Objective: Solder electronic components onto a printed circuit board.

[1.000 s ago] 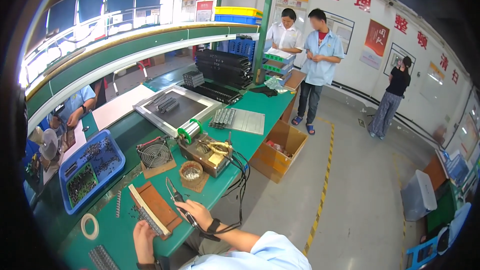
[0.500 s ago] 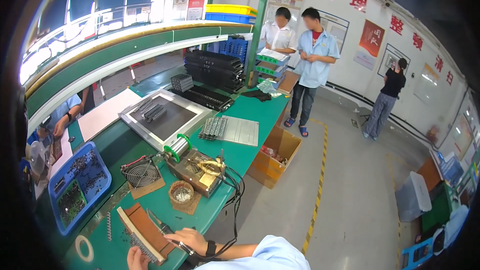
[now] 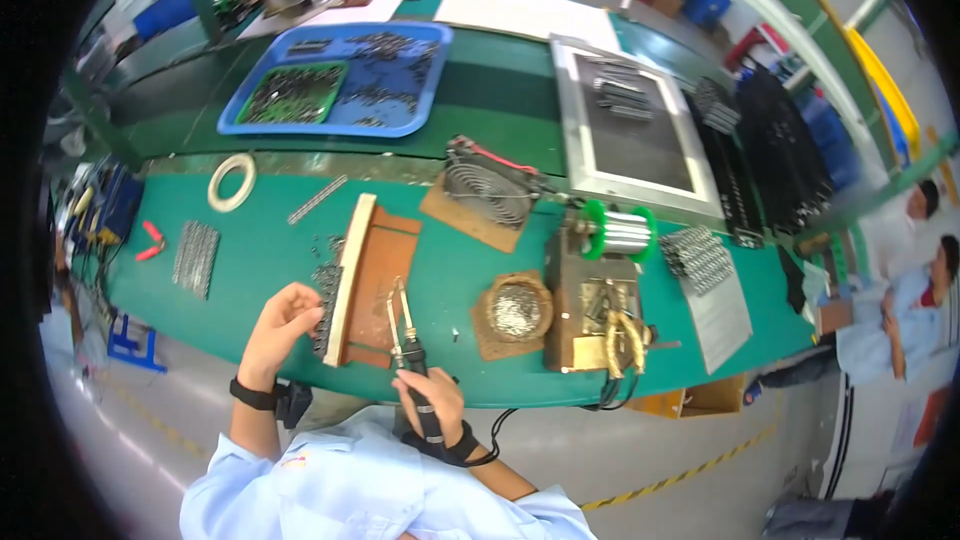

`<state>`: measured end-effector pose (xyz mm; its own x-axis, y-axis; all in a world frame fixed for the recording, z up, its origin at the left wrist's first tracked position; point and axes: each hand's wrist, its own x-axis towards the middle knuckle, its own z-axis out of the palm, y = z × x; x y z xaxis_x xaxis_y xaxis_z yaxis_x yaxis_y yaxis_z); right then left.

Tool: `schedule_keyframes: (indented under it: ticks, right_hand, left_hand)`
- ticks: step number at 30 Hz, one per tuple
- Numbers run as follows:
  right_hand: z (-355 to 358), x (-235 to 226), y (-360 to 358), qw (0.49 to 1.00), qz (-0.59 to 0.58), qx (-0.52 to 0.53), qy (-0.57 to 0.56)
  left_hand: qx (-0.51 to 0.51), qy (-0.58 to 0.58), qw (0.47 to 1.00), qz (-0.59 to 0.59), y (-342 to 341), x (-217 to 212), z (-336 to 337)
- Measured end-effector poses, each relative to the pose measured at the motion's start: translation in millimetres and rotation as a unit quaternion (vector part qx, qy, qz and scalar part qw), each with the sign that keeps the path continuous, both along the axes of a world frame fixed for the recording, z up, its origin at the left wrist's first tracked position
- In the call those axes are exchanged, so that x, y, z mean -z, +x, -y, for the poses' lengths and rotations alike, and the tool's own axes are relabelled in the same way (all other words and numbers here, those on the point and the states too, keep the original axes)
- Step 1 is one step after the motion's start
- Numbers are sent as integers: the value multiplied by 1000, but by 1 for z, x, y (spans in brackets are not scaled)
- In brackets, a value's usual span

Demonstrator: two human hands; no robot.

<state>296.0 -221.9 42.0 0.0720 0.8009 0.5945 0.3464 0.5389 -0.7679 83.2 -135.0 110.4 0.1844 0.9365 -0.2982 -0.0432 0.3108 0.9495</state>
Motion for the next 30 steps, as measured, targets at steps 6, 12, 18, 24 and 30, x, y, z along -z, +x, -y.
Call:
schedule_keyframes:
  ticks: [6, 12, 18, 24, 30]
  right_hand:
    - [0, 7, -3, 997, -64, -26, -47]
    - [-2, 6, -11, 995, -62, -21, -77]
    - [-11, 5, -16, 996, -25, -14, -86]
    - [-15, 9, -42, 993, -51, 64, -88]
    - [-22, 11, -60, 990, 36, 114, -71]
  left_hand:
    - [3, 107, 982, -154, 9, -5, 1]
    - [24, 137, 971, -194, 2, -3, -7]
    - [62, 124, 975, -176, -10, -3, -20]
    - [128, 84, 977, -151, -37, -3, -39]
    - [162, 35, 983, -82, -70, 19, -52]
